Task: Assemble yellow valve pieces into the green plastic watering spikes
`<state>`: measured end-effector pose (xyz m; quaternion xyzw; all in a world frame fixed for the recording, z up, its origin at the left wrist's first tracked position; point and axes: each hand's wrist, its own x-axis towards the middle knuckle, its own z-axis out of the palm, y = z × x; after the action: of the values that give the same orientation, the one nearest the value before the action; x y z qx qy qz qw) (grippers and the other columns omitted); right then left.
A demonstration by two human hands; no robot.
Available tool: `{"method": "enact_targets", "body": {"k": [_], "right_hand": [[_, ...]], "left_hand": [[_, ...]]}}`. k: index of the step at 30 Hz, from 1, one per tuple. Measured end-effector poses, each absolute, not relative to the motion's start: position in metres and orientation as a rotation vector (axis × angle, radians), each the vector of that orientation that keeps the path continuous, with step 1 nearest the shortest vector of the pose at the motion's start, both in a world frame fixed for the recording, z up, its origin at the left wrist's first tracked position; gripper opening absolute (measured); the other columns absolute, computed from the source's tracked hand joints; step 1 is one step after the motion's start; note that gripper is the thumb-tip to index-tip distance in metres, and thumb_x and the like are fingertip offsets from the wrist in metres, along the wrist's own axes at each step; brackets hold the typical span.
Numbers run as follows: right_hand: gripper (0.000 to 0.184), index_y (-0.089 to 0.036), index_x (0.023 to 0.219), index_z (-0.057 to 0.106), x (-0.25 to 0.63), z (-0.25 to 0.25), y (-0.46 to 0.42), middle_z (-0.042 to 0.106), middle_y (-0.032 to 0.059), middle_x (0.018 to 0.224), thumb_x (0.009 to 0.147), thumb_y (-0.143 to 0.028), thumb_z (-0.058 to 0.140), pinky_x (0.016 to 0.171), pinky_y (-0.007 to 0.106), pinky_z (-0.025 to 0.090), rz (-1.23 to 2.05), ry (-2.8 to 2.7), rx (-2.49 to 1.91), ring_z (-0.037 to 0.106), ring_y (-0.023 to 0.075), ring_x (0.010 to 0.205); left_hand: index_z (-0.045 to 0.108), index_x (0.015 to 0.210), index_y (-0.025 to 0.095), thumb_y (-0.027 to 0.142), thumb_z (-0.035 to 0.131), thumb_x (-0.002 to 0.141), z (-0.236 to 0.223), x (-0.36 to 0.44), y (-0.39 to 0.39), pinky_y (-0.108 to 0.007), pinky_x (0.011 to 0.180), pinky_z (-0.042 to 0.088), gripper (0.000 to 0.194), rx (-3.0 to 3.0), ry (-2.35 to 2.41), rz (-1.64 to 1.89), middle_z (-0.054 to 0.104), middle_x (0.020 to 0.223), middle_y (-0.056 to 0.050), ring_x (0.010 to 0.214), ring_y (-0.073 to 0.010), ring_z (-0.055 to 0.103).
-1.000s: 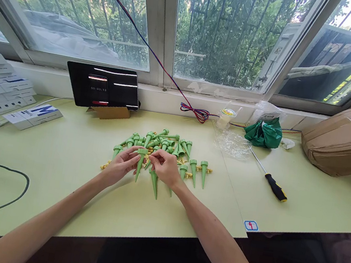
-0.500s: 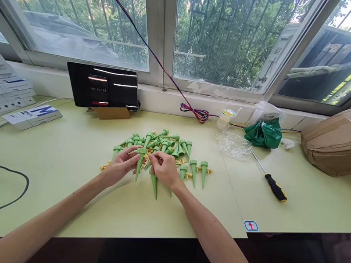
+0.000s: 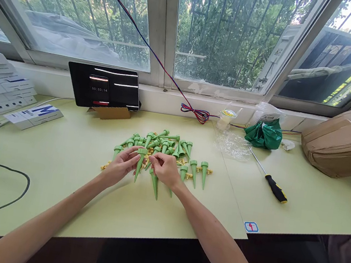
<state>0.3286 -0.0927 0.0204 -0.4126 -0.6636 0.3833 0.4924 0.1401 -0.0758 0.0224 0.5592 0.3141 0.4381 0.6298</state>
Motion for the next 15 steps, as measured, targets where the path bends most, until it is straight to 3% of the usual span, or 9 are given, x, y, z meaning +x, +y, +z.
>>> {"method": "enact_targets", "body": {"k": [8, 15], "right_hand": [[0.034, -0.02, 0.076, 0.063, 0.3295, 0.0196, -0.093, 0.056, -0.0019, 0.055, 0.091, -0.05, 0.056, 0.047, 0.026, 0.041, 0.936, -1.612, -0.988, 0.052, 0.0133, 0.044], [0.041, -0.02, 0.067, 0.058, 0.3307, 0.0187, -0.0923, 0.054, -0.0025, 0.053, 0.092, -0.053, 0.053, 0.044, 0.026, 0.039, 0.971, -1.625, -1.0, 0.048, 0.0117, 0.04]], "left_hand": [[0.059, 0.121, 0.023, 0.039, 0.067, 0.087, 0.0243, 0.1406, -0.0772, -0.024, 0.051, 0.042, 0.038, 1.294, 0.736, 0.994, 0.051, 0.07, 0.002, 0.057, -0.0106, 0.046], [0.06, 0.121, 0.023, 0.039, 0.067, 0.087, 0.0226, 0.1404, -0.0765, -0.024, 0.052, 0.042, 0.039, 1.29, 0.738, 1.001, 0.051, 0.07, 0.002, 0.058, -0.0106, 0.045]]}}
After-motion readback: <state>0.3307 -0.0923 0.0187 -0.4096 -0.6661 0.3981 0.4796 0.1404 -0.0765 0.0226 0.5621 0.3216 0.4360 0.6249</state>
